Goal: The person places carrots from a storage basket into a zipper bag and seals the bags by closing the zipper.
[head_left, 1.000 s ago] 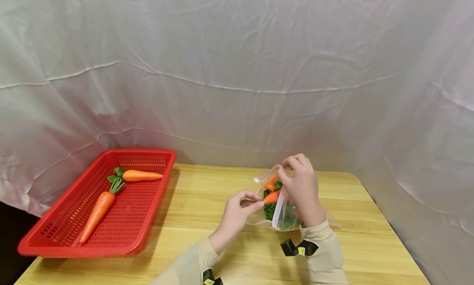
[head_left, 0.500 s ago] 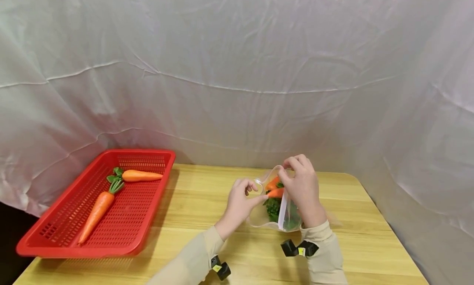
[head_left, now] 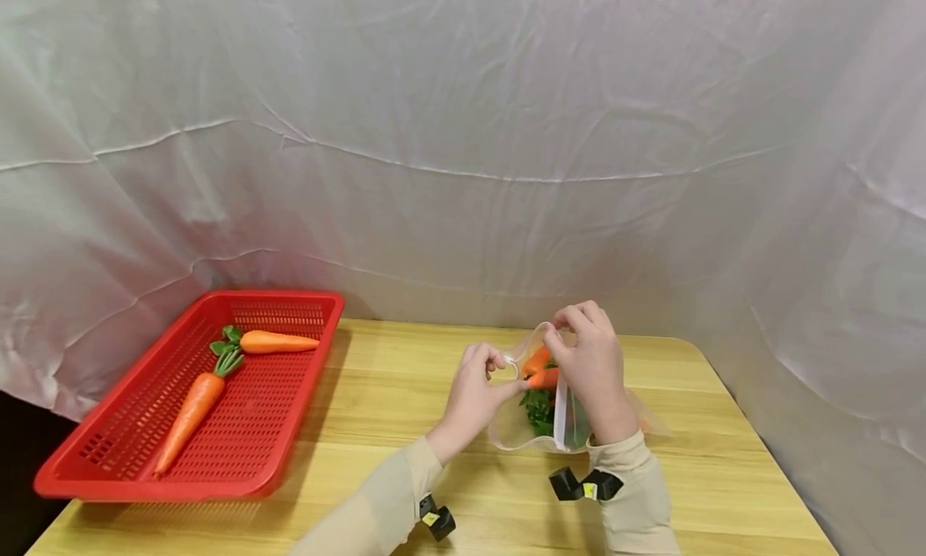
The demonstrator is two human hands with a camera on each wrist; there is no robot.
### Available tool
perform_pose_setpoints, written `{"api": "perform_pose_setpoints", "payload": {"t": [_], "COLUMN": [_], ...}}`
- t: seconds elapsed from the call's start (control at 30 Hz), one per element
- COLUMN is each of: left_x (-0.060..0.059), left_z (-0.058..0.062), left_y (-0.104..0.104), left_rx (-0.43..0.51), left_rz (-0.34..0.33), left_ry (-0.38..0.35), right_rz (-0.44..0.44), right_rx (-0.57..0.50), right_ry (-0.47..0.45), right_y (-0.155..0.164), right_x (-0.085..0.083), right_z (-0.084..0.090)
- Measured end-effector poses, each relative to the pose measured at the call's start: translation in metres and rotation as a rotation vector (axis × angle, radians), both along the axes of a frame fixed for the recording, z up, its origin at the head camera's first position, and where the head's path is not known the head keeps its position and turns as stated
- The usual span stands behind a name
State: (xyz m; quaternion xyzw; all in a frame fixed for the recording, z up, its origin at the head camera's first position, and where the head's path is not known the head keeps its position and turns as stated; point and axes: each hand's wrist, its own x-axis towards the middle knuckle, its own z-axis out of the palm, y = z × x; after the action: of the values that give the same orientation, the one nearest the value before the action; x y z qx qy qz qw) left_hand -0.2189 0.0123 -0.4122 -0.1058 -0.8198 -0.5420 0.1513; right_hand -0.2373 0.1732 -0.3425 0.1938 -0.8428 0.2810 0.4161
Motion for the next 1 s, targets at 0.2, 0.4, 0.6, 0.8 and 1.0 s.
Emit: {"api": "perform_pose_setpoints", "payload": {"t": [0.2,0.4,0.6,0.8,1.0], "left_x": [0.005,0.010,0.012,0.013,0.015], "left_z": [0.000,0.005,0.009,0.014,0.026], "left_y": [-0.010,-0.023,-0.038,-0.055,-0.075], "left_rx": [0.010,-0.007,-0.048,-0.091,-0.157], "left_rz": [-0.018,-0.018,-0.005,0.027,0.060], "left_ry": [-0.013,-0.029,-0.025,-0.030,-0.023], "right_rz": [0.004,0.001,-0.004,-0.004,-0.011], "right_rx": [0.005,0.002,-0.005,-0.004,-0.005], "right_ry": [0.002,-0.022,-0.034,-0.035,-0.046], "right_y": [0.001,0.000,0.000,0.000,0.000], "right_x": [0.000,0.001,0.001,0.001,0.002], "right_z": [0.000,0.001,0.002,0.003,0.003]}}
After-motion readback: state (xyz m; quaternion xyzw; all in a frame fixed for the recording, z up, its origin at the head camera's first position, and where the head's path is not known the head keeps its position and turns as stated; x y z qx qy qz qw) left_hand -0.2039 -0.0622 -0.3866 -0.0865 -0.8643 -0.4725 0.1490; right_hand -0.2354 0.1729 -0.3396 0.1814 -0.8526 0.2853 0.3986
